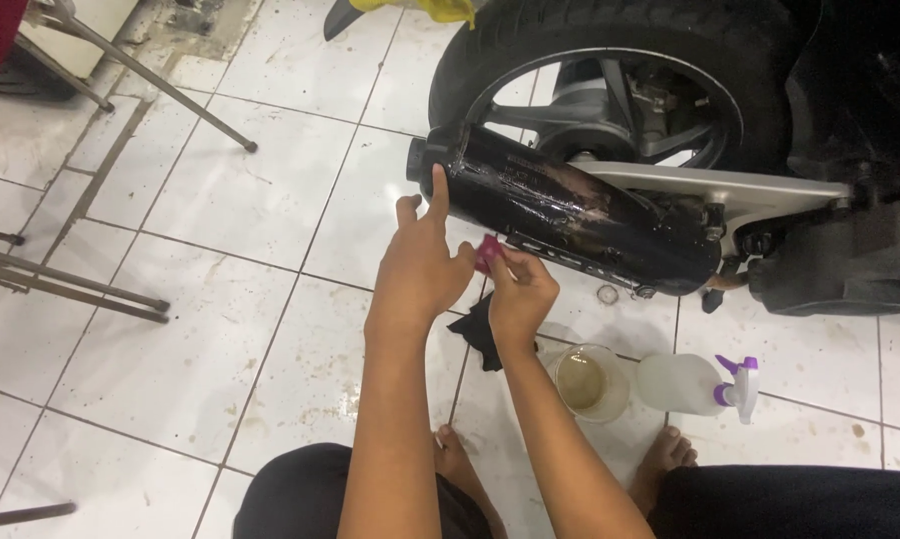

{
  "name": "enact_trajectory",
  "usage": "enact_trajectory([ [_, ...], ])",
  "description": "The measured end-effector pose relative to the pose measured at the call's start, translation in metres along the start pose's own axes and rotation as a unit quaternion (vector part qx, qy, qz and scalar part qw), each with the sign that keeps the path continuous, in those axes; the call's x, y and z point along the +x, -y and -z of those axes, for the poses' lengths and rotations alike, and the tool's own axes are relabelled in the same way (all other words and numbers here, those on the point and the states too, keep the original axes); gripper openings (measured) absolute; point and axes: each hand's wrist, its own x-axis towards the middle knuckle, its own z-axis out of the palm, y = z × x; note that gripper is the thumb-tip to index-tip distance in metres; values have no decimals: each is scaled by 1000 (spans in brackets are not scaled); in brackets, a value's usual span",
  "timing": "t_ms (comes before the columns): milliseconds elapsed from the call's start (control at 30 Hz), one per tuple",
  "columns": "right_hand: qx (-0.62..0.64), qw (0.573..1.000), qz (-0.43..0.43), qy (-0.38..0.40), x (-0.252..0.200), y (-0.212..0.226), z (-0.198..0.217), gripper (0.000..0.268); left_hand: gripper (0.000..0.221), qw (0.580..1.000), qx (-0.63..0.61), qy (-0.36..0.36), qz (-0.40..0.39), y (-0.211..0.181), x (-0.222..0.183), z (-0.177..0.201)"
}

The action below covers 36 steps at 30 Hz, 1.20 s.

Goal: The person sits on the floor and scrubs a black motorcycle exhaust pipe with a pink sponge. They dip the sponge into a bucket of water and continue scrubbing the surface of the exhaust pipe.

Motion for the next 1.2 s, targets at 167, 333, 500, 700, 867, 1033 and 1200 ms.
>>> enact_trajectory([
  [167, 27, 1000, -12, -10, -5, 24, -7, 13, 82, 1000, 7, 7, 6, -4, -1, 1],
  [333, 98, 993, -63, -30, -6, 19, 1, 12, 80, 1000, 3, 2, 12, -5, -2, 2],
  [500, 19, 1000, -13, 1, -8, 19, -4, 11, 82, 1000, 11, 7, 5, -1, 0, -2],
  [700, 155, 981, -109, -28, -12, 37, -4, 18, 82, 1000, -1, 16, 7, -2, -1, 3],
  [867, 129, 986, -106, -19, -17, 38, 4, 14, 81, 1000, 1, 16, 8, -2, -2, 2],
  [1033, 80, 994, -78, -2, -12, 37, -4, 15, 82, 1000, 4, 16, 11, -2, -2, 1],
  [1200, 192, 971, -139, 2, -17, 35, -6, 17, 82, 1000, 5, 28, 5, -1, 0, 2],
])
